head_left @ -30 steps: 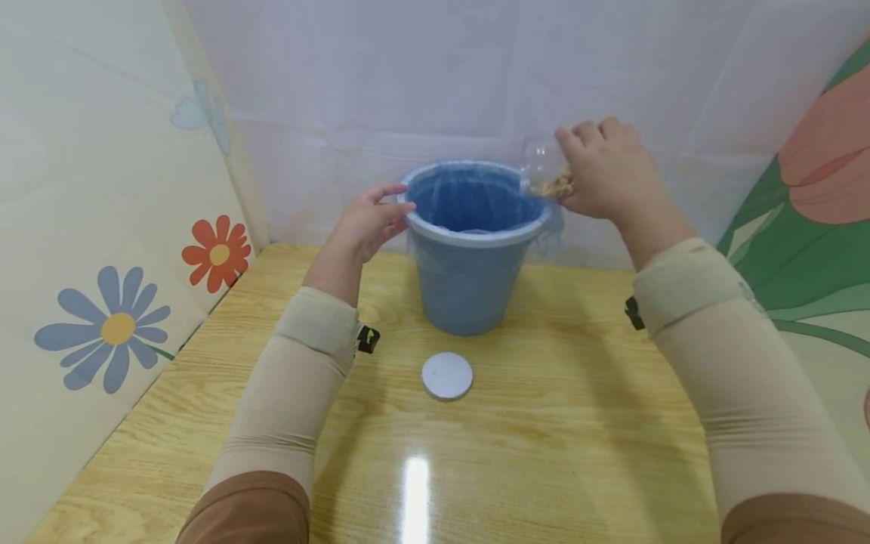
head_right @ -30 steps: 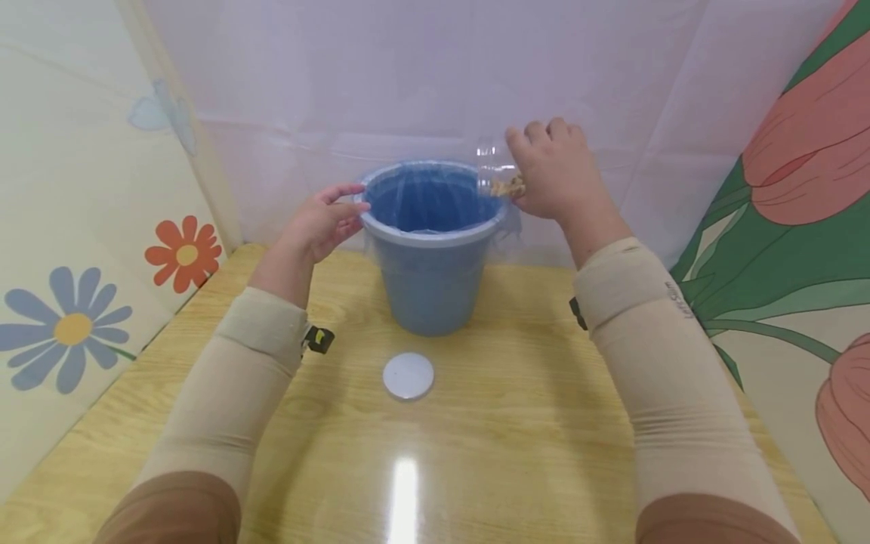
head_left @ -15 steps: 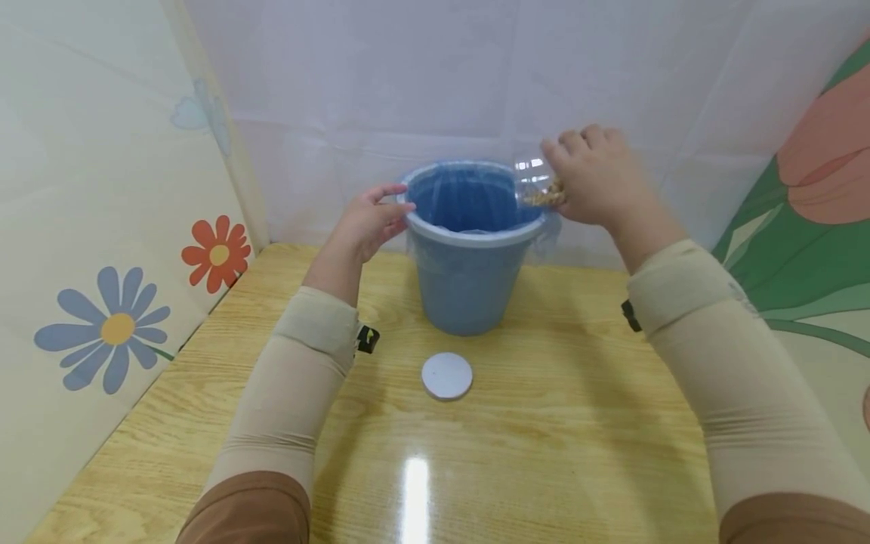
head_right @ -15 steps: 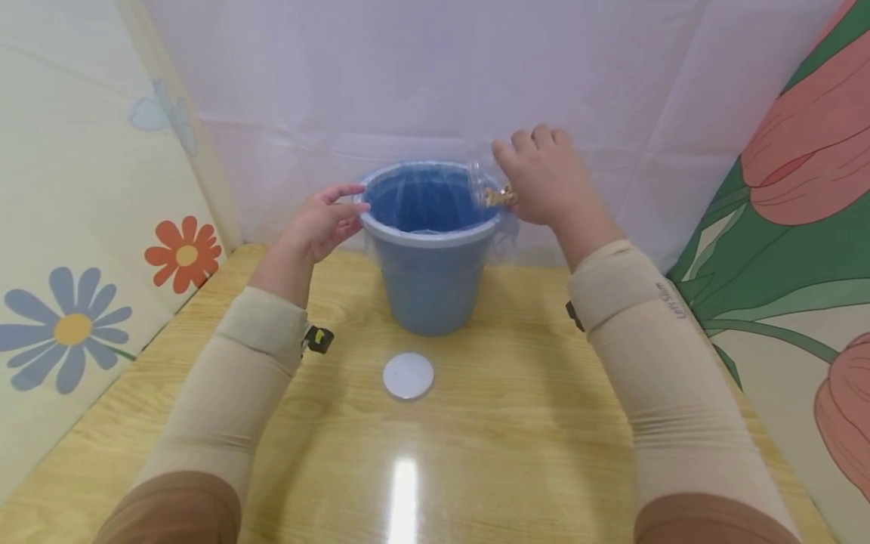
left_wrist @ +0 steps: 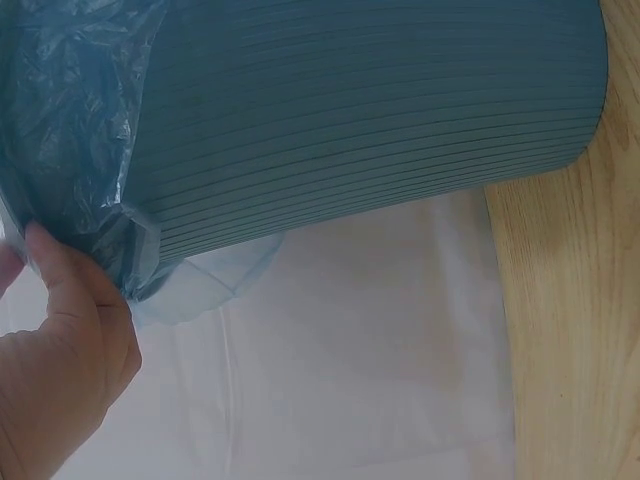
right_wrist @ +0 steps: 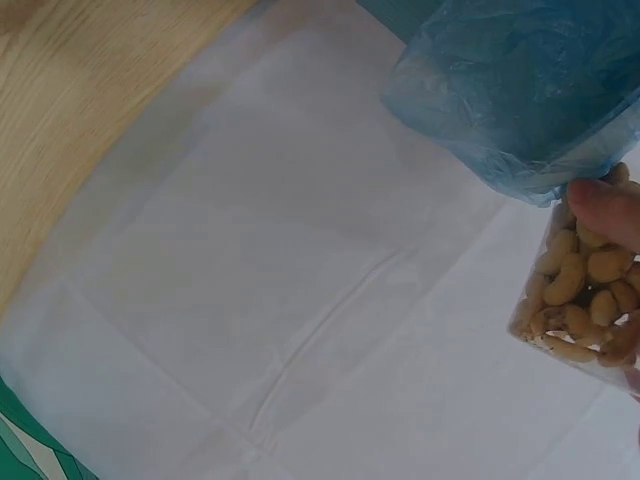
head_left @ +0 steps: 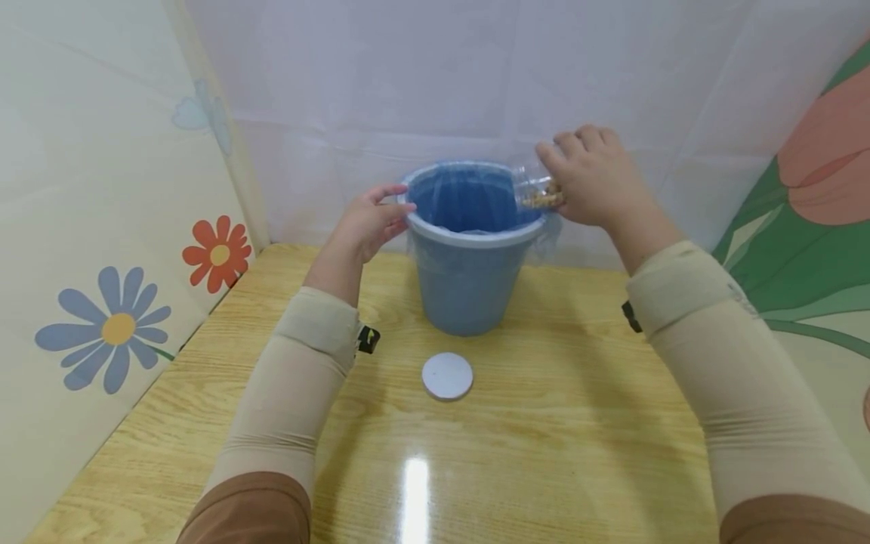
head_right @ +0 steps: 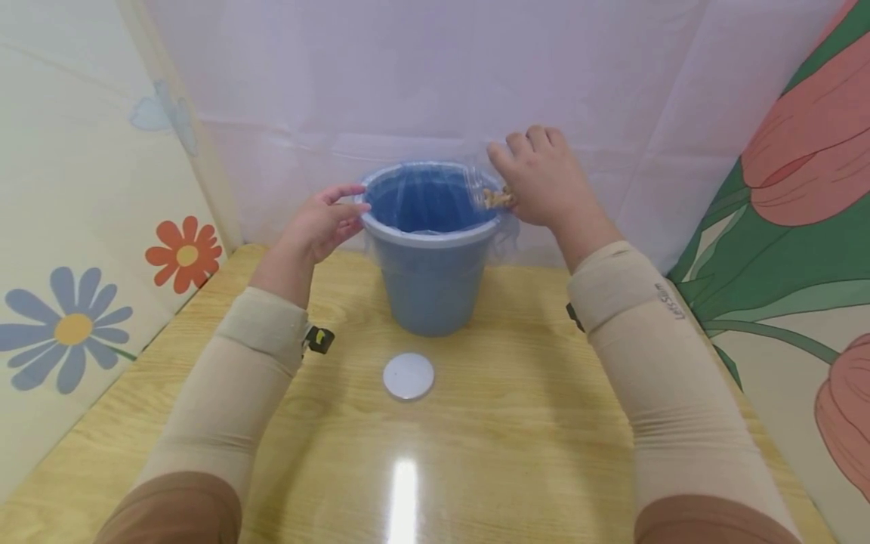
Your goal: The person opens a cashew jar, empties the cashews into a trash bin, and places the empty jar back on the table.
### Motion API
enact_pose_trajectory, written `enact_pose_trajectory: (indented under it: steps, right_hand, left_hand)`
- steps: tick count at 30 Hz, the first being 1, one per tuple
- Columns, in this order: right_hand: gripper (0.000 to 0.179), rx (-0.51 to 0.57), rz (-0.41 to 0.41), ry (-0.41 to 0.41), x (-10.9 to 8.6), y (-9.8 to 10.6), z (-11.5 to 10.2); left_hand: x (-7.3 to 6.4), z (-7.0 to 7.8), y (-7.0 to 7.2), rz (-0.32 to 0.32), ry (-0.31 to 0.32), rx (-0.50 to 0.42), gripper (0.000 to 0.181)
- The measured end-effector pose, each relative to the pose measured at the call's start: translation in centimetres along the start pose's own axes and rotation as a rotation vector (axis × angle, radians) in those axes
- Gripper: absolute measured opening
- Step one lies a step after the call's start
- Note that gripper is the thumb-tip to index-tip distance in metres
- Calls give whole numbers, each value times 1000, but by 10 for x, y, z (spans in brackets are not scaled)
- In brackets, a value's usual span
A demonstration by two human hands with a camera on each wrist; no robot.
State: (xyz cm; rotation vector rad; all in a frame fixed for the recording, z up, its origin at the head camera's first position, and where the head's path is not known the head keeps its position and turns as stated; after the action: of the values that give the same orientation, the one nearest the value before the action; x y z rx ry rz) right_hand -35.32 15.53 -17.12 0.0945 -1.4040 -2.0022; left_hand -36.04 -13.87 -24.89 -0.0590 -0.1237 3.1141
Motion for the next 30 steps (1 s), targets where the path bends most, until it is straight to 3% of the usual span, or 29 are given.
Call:
enact_pose_trajectory:
  steps: [7,15,30]
  right_hand:
    - [75,-34,35,10,1,-2,1]
    - [82,-36,21,1,1,-2,1]
    - [84,7,29,-38,0,-5,3]
  left_hand:
    - [-2,1,0,2,4,10,47]
    - [-1,2,0,5,7,15,48]
    - [-1,1,0,6,6,27,48]
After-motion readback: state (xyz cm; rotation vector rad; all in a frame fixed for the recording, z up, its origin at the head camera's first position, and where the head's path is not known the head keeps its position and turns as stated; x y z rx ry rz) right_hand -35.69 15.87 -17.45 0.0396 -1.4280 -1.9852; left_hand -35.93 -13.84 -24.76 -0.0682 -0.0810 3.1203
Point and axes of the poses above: each hand's wrist, its own x-axis towards the middle knuckle, its own y-axis out of the back of the hand, z = x × y, the point moved 3 cm from there along x, towards the middle knuckle, and after that the axes turned 2 degrees about -y, right-handed, at the moved point
